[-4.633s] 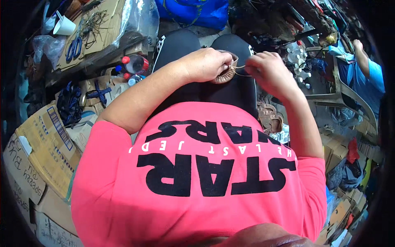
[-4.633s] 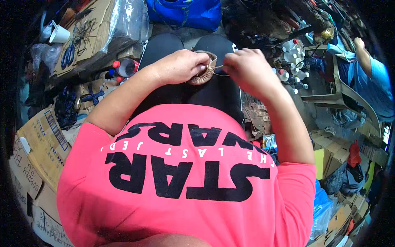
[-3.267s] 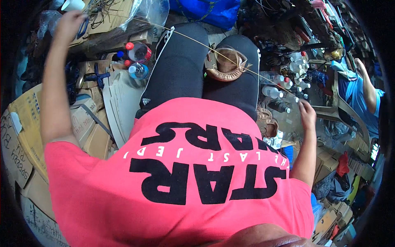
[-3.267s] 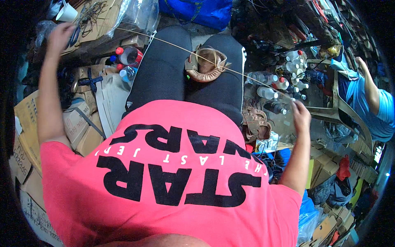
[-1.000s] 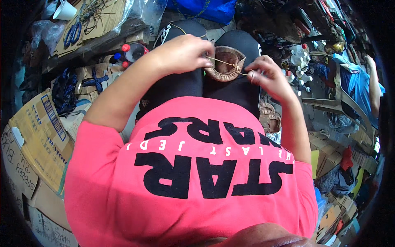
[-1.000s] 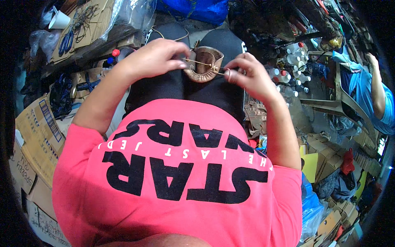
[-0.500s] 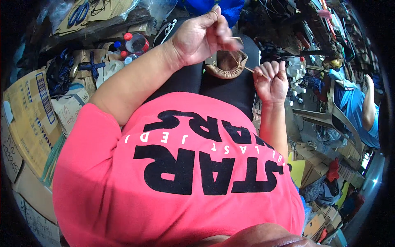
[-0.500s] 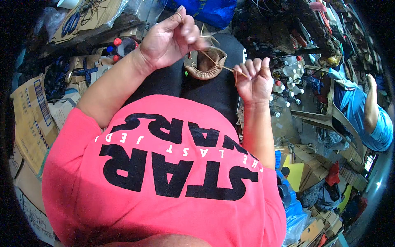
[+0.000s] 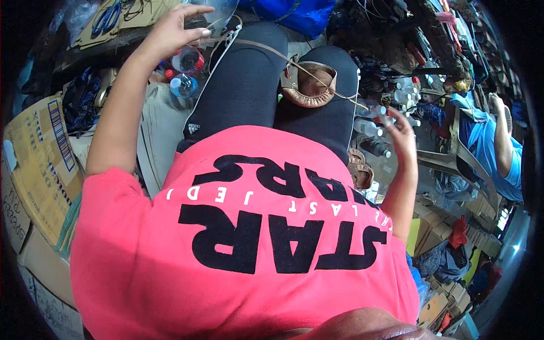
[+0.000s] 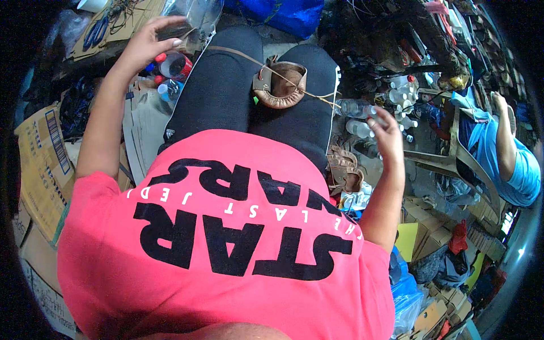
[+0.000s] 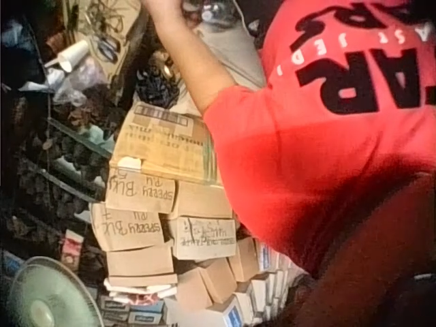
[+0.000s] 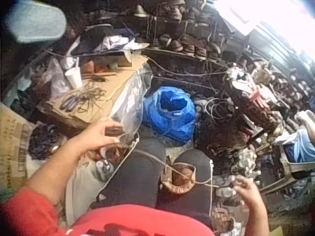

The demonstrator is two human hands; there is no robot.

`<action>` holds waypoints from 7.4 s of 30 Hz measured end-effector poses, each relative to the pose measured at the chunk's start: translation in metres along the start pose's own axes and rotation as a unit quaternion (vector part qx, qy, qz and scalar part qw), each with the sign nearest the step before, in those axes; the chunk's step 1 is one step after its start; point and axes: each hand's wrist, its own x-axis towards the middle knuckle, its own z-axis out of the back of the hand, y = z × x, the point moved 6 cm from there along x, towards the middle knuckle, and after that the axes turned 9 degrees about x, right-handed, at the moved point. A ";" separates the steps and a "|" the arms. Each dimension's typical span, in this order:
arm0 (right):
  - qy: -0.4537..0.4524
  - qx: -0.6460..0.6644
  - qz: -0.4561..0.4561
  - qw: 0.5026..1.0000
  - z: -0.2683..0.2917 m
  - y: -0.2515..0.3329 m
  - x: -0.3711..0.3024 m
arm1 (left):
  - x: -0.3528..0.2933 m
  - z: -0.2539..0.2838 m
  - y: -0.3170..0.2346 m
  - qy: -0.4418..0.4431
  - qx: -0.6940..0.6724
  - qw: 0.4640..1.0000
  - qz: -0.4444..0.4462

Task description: Stitching a leather shoe component by hand.

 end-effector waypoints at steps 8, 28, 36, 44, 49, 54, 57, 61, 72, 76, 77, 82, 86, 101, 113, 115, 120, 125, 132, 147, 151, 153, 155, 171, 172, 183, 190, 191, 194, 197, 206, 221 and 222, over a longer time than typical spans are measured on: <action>0.234 -0.176 0.117 0.949 -0.130 0.163 0.014 | -0.012 -0.117 -0.139 0.283 0.074 0.922 -0.254; 0.188 -0.010 0.068 0.980 -0.122 0.119 -0.016 | -0.036 -0.136 -0.156 0.113 0.216 0.929 -0.278; 0.293 -0.037 0.013 0.955 -0.129 0.113 0.012 | -0.042 -0.137 -0.157 0.160 0.127 0.936 -0.286; 0.038 -0.110 0.234 0.965 -0.110 0.143 -0.010 | -0.006 -0.077 -0.133 0.037 -0.048 0.986 -0.154; 0.216 0.074 0.009 0.974 -0.133 0.113 -0.027 | 0.025 -0.126 -0.156 0.151 -0.062 0.965 -0.205; 0.209 -0.022 0.083 0.974 -0.124 0.121 -0.042 | 0.030 -0.161 -0.167 0.280 -0.051 0.941 -0.182; 0.189 -0.023 0.090 0.978 -0.120 0.120 -0.054 | 0.032 -0.165 -0.165 0.329 -0.099 0.926 -0.155; 0.162 0.066 0.088 0.981 -0.114 0.115 -0.064 | 0.031 -0.174 -0.156 0.404 -0.241 0.879 -0.078; 0.091 -0.107 0.182 0.973 -0.102 0.147 -0.062 | 0.037 -0.171 -0.145 0.480 -0.288 0.828 -0.031; 0.087 -0.145 0.175 0.970 -0.106 0.143 -0.053 | 0.036 -0.172 -0.144 0.486 -0.273 0.829 -0.042; 0.090 -0.152 0.178 0.968 -0.107 0.142 -0.052 | 0.036 -0.171 -0.145 0.486 -0.274 0.829 -0.042; 0.076 -0.190 0.177 0.963 -0.115 0.151 -0.052 | 0.035 -0.170 -0.147 0.492 -0.244 0.835 -0.044; 0.032 -0.167 0.191 0.967 -0.118 0.144 -0.057 | 0.038 -0.175 -0.144 0.493 -0.245 0.834 -0.041; 0.130 -0.148 0.163 0.967 -0.106 0.128 -0.021 | 0.046 -0.189 -0.150 0.498 -0.171 0.846 -0.085; 0.230 0.088 0.101 0.964 -0.119 0.091 0.000 | 0.048 -0.188 -0.150 0.481 -0.133 0.857 -0.132; 0.199 0.081 0.112 0.970 -0.125 0.096 -0.008 | 0.046 -0.181 -0.154 0.475 -0.130 0.863 -0.111; 0.094 -0.055 0.224 0.969 -0.117 0.124 -0.031 | 0.034 -0.148 -0.148 0.193 -0.015 0.967 -0.165; 0.055 -0.148 0.283 0.946 -0.118 0.122 -0.046 | -0.003 -0.112 -0.147 0.122 -0.044 0.979 -0.158; 0.014 -0.256 0.313 0.914 -0.127 0.121 -0.066 | -0.026 -0.111 -0.146 0.082 0.019 0.986 -0.146; 0.193 -0.010 0.136 0.972 -0.115 0.101 -0.019 | -0.005 -0.133 -0.136 0.100 -0.064 0.980 -0.160; 0.194 -0.010 0.137 0.971 -0.115 0.105 -0.018 | -0.005 -0.135 -0.137 0.094 -0.052 0.979 -0.174; 0.196 -0.010 0.135 0.971 -0.115 0.104 -0.018 | -0.005 -0.136 -0.138 0.094 -0.048 0.978 -0.179; 0.197 0.001 0.132 0.971 -0.115 0.104 -0.019 | -0.004 -0.136 -0.138 0.093 -0.052 0.978 -0.181; 0.250 0.085 0.084 0.961 -0.117 0.084 -0.009 | 0.005 -0.155 -0.134 0.166 -0.113 0.963 -0.181; 0.251 0.085 0.085 0.960 -0.117 0.084 -0.007 | 0.008 -0.160 -0.131 0.198 -0.137 0.957 -0.161; 0.193 0.058 0.154 0.967 -0.120 0.083 -0.025 | -0.020 -0.142 -0.137 0.091 -0.071 0.975 -0.189; 0.150 0.030 0.182 0.971 -0.120 0.080 -0.030 | -0.018 -0.146 -0.131 0.124 -0.067 0.977 -0.162; 0.154 0.035 0.175 0.972 -0.120 0.080 -0.031 | -0.018 -0.142 -0.135 0.096 -0.070 0.974 -0.194; 0.178 0.057 0.159 0.969 -0.118 0.082 -0.027 | -0.014 -0.141 -0.134 0.117 -0.045 0.976 -0.178; 0.194 0.058 0.153 0.967 -0.117 0.081 -0.026 | -0.014 -0.142 -0.133 0.114 -0.034 0.976 -0.185; 0.216 0.097 0.125 0.964 -0.119 0.079 -0.018 | -0.008 -0.149 -0.135 0.146 -0.076 0.974 -0.153; 0.153 0.103 0.030 0.982 -0.129 0.097 -0.020 | -0.006 -0.170 -0.145 0.256 -0.168 0.952 -0.024; 0.152 0.102 0.030 0.983 -0.127 0.098 -0.018 | -0.002 -0.167 -0.148 0.257 -0.168 0.951 -0.025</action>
